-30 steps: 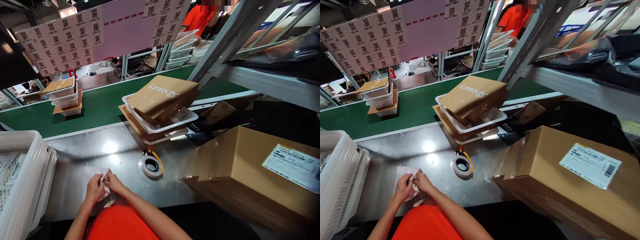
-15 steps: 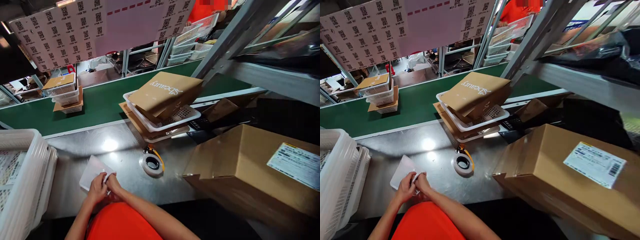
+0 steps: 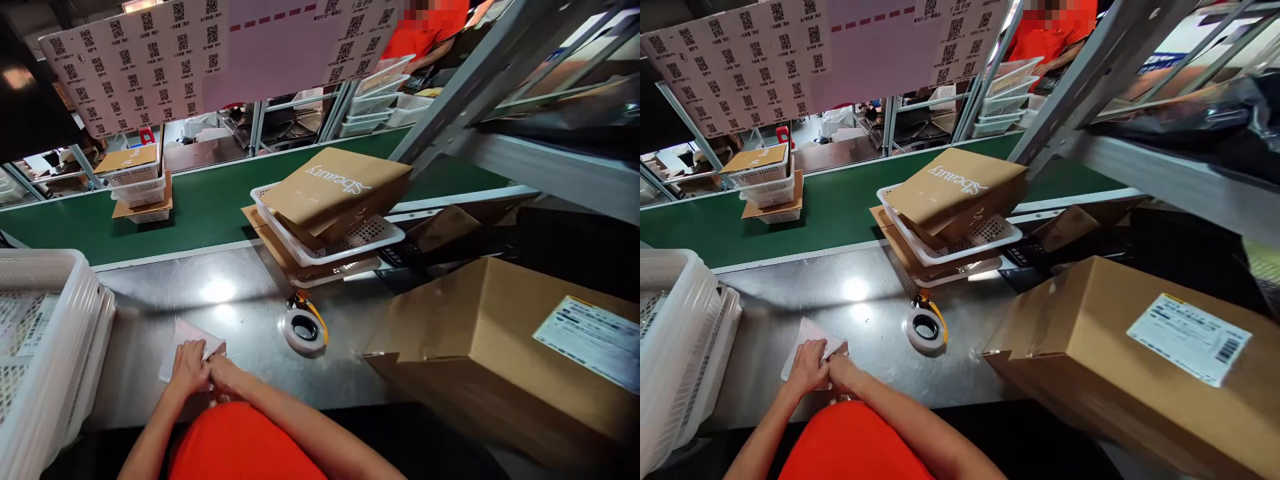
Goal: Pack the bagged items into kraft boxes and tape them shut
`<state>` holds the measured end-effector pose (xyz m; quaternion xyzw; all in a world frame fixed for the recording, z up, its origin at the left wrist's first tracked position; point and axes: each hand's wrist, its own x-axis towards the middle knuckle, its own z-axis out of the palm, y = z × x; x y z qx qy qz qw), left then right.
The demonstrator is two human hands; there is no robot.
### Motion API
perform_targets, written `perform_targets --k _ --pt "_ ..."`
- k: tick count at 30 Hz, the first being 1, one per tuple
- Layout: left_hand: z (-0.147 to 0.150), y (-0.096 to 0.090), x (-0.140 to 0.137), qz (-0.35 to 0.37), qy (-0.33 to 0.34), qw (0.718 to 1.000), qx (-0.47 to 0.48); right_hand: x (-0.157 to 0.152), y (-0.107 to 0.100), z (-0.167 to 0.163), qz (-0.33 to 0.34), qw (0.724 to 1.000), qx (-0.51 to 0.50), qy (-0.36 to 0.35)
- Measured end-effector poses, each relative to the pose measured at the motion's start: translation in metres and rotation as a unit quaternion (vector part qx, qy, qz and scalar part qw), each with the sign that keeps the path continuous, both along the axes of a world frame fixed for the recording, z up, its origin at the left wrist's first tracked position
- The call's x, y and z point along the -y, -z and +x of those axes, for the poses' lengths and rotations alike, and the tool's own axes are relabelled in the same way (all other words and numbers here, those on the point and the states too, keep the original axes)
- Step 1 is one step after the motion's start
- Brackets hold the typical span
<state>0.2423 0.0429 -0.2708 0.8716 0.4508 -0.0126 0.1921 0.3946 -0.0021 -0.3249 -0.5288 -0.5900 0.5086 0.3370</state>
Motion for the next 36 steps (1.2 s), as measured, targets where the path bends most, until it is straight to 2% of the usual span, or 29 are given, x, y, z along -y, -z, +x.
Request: perform_targets --k 2,4,8,11,14,16,19,23,26,29,32,36 --pt "-0.003 0.009 0.007 0.025 -0.041 0.999 -0.015 0.018 0.002 0.016 0.032 0.997 0.035 -0.065" --pt "-0.004 0.025 0.017 0.019 -0.057 0.997 -0.037 0.034 0.005 0.03 0.061 0.99 0.063 -0.112" --pt "-0.003 0.061 0.03 -0.039 -0.011 0.995 -0.095 0.049 0.019 0.036 0.106 0.976 0.114 -0.15" --pt "-0.012 0.071 0.02 -0.037 0.029 0.993 -0.109 0.05 0.031 0.024 0.125 0.967 0.156 -0.156" --pt "-0.032 0.065 0.002 -0.054 0.097 0.989 -0.098 0.054 0.038 0.011 0.122 0.961 0.202 -0.144" --pt "-0.05 0.059 -0.004 -0.042 0.108 0.991 -0.066 0.059 0.04 0.007 0.111 0.958 0.228 -0.133" --pt "-0.073 0.053 -0.005 0.019 0.037 0.999 0.023 0.067 0.041 0.006 0.088 0.96 0.245 -0.104" --pt "-0.087 0.051 -0.006 0.051 -0.08 0.986 0.136 0.076 0.036 0.007 0.045 0.974 0.22 -0.042" --pt "-0.086 0.05 -0.011 0.053 -0.099 0.982 0.153 0.075 0.027 0.001 0.006 0.986 0.165 0.01" --pt "-0.077 0.046 -0.011 0.054 -0.105 0.979 0.167 0.06 0.016 -0.014 -0.043 0.991 0.097 0.086" --pt "-0.062 0.043 -0.002 0.053 -0.095 0.978 0.179 0.033 0.006 -0.033 -0.101 0.981 0.028 0.165" --pt "-0.043 0.041 0.012 0.057 -0.075 0.977 0.19 0.004 -0.005 -0.053 -0.146 0.965 -0.073 0.203"
